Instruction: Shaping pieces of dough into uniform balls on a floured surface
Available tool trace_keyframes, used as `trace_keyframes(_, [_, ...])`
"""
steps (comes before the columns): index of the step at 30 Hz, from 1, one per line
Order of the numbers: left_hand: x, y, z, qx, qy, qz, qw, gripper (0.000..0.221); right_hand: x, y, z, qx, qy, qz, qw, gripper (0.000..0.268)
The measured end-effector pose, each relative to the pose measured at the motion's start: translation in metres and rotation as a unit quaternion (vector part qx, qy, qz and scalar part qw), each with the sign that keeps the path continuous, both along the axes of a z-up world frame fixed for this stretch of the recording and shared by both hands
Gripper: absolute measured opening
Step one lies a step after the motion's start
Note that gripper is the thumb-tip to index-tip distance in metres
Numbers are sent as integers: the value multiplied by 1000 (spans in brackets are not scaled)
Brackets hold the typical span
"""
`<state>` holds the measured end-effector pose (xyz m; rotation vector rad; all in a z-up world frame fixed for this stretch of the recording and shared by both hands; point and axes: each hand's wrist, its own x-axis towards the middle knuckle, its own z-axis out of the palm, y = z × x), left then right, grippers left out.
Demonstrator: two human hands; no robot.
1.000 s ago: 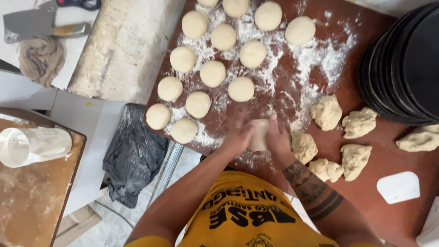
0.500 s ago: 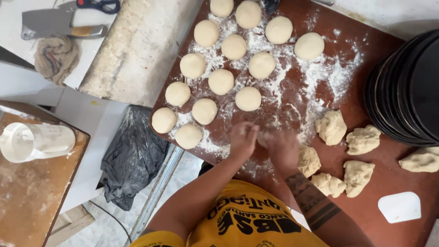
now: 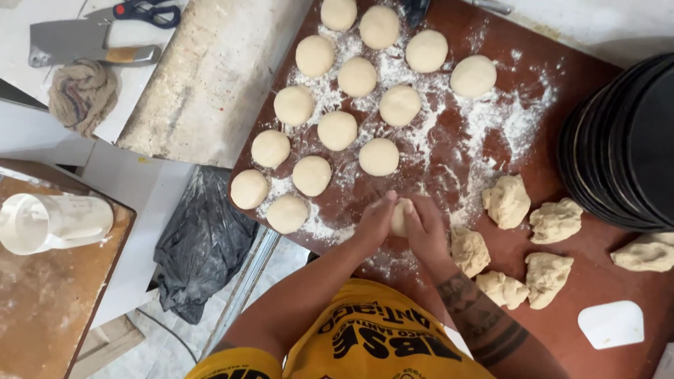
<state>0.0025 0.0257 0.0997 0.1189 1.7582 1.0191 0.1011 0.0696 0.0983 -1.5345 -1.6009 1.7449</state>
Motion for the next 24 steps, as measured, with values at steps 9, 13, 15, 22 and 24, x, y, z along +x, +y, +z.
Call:
trace_keyframes(9, [-5,-31,-110,162,461,-318,813,38,18,8,-71,103,-282,247,921,60])
trace_keyframes(13, [-8,-6,-39,50,168,-202,964,79,22,16,-64,-143,96,-109,979,47])
trace_keyframes(15, [-7,0,-22,54,187,-145,970,79,15,-1,-15,-146,141,-154,967,55])
trace_keyframes(22, [-17,-4,-147,251,549,-153,782,39,39,5,-124,430,-144,186,871,30])
trace_keyframes(24, [-6,-11,-151,285,751,-147,577,32,36,-2,-108,406,-252,267,837,47])
